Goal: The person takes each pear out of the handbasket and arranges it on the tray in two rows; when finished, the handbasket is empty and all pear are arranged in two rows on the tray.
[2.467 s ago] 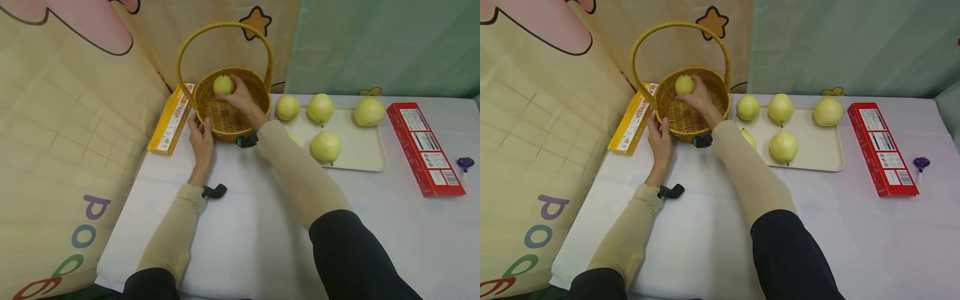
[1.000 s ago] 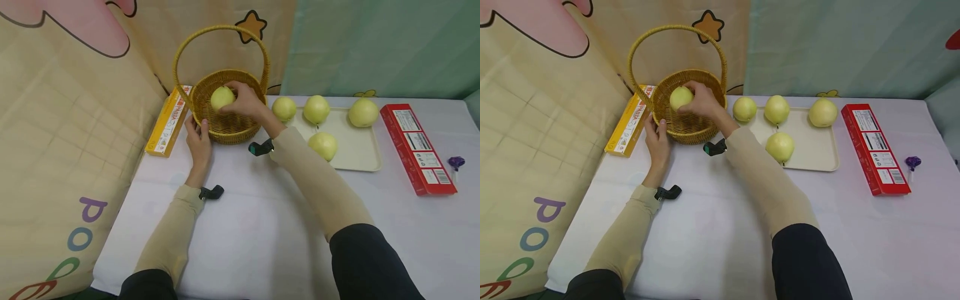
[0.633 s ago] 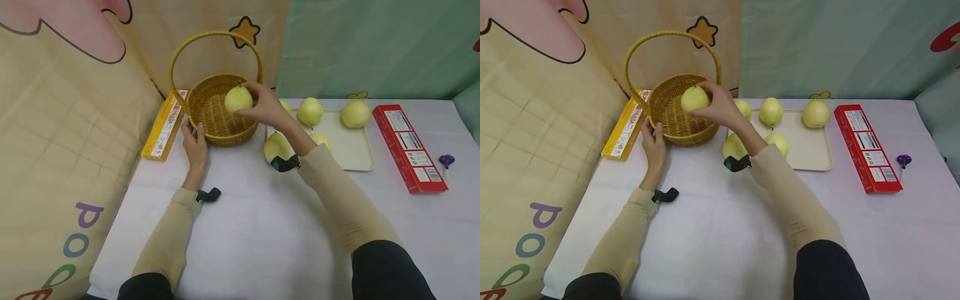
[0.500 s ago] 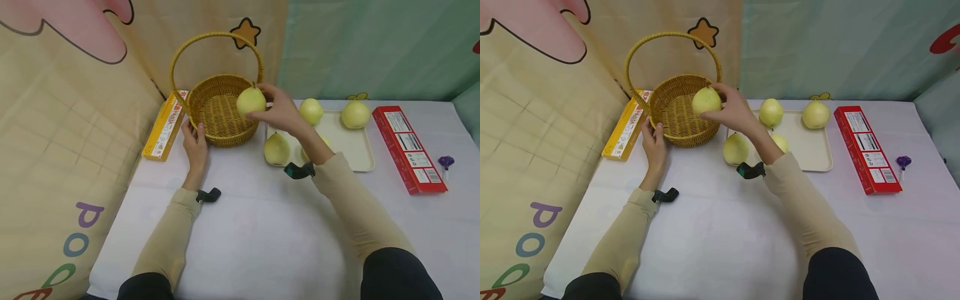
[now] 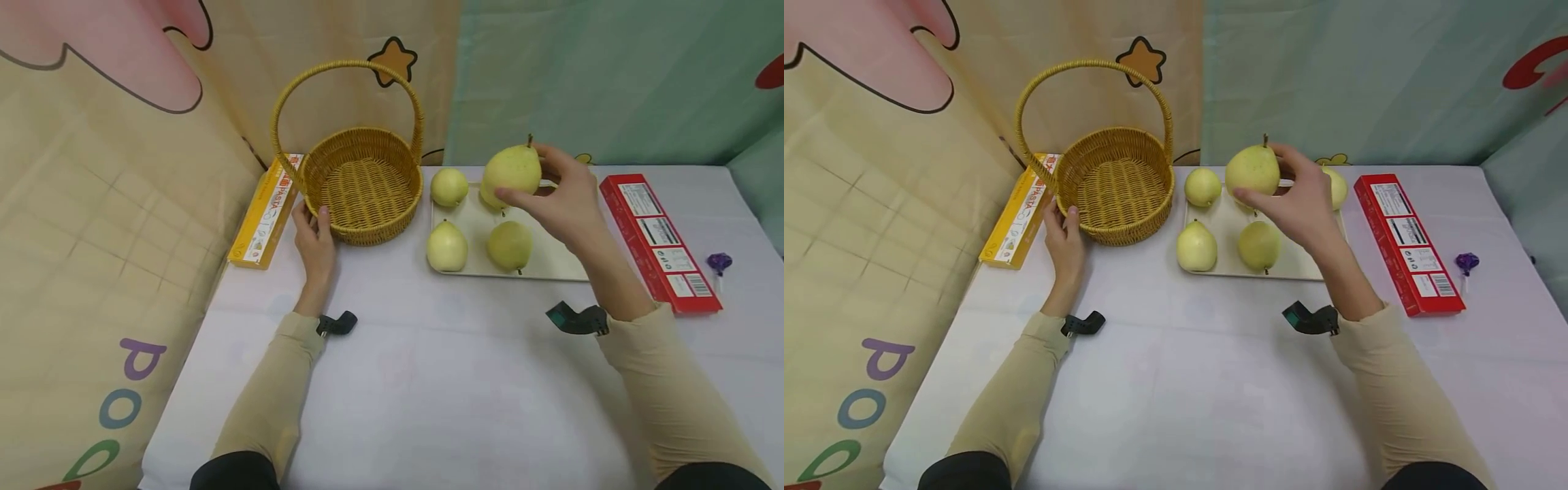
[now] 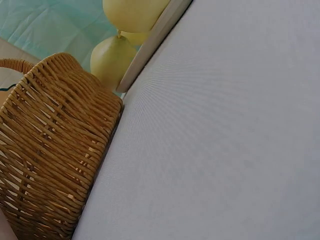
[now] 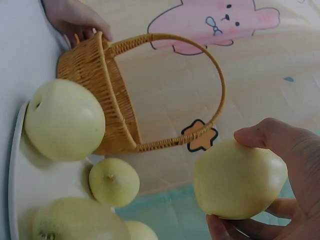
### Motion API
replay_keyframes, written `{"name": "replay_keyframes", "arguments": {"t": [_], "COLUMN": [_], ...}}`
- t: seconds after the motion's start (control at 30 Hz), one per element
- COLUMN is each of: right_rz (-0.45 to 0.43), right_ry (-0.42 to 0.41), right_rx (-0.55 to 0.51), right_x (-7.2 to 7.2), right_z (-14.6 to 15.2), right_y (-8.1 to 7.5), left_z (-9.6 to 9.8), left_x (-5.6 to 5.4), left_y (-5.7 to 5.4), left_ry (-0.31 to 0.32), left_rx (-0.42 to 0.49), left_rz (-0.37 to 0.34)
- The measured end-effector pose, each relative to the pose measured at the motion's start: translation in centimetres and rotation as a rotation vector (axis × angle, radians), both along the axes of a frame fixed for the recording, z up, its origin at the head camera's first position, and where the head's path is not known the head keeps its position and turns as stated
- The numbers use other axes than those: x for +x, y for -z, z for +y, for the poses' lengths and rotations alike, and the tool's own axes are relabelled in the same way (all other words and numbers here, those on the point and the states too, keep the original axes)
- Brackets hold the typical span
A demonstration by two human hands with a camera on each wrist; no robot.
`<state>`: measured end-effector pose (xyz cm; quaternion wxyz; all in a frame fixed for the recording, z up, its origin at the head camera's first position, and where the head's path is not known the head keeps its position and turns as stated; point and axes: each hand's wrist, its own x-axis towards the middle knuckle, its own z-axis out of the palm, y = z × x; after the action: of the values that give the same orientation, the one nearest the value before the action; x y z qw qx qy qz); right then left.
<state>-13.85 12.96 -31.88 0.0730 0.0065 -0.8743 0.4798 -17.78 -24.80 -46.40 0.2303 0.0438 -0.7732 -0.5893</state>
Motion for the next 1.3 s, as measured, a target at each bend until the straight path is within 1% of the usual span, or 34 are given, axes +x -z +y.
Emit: {"name": "replay_keyframes", "arguments": {"t": [0.07, 0.1, 0.3, 0.33, 0.47, 0.6, 0.7, 0.77, 0.83, 0.93, 1.03, 1.1, 1.2, 1.3], "right_rz": [-0.028, -0.041, -0.09, -0.096, -0.128, -0.144, -0.155, -0.152, -0.137, -0.099, -0.045, -0.012, 0.033, 0.032], "right_ry": [0.031, 0.044, 0.098, 0.108, 0.117, 0.119, 0.138, 0.15, 0.162, 0.185, 0.209, 0.229, 0.265, 0.291], "right_rx": [0.013, 0.02, 0.062, 0.074, 0.162, 0.261, 0.318, 0.34, 0.349, 0.347, 0.315, 0.286, 0.261, 0.27], "right_x": [0.7, 1.1, 3.4, 3.7, 4.7, 5.3, 5.8, 6.0, 6.2, 6.3, 6.4, 6.3, 6.2, 6.2], "right_z": [1.3, 2.0, 5.1, 5.5, 6.8, 7.3, 7.5, 7.5, 7.5, 7.4, 7.2, 7.1, 7.1, 7.0], "right_y": [0.5, 0.7, 2.6, 3.0, 5.3, 7.6, 8.7, 9.1, 9.4, 9.6, 9.9, 10.1, 10.3, 10.2], "left_z": [-0.2, -0.1, -0.1, -0.3, -0.7, -0.5, -0.2, -0.1, -0.1, -0.5, -1.2, -1.6, -2.0, -2.4], "left_x": [-0.2, 0.0, -0.2, -0.4, -0.4, 0.0, 0.5, 0.8, 0.9, 0.7, 0.4, 0.3, 0.3, 0.2], "left_y": [0.2, -0.2, -0.3, 0.1, -0.1, -1.0, -2.0, -2.5, -2.6, -2.0, -1.2, -0.9, -0.8, -0.9], "left_ry": [0.004, 0.006, -0.005, -0.007, -0.013, -0.014, 0.004, 0.017, 0.017, 0.004, -0.016, -0.025, -0.026, -0.026], "left_rx": [-0.011, -0.007, 0.009, 0.003, -0.001, 0.012, 0.025, 0.034, 0.036, 0.031, 0.007, -0.012, -0.028, -0.038], "left_rz": [0.0, 0.002, 0.004, 0.002, -0.007, 0.006, 0.018, 0.017, 0.006, -0.007, -0.017, -0.017, -0.012, -0.007]}}
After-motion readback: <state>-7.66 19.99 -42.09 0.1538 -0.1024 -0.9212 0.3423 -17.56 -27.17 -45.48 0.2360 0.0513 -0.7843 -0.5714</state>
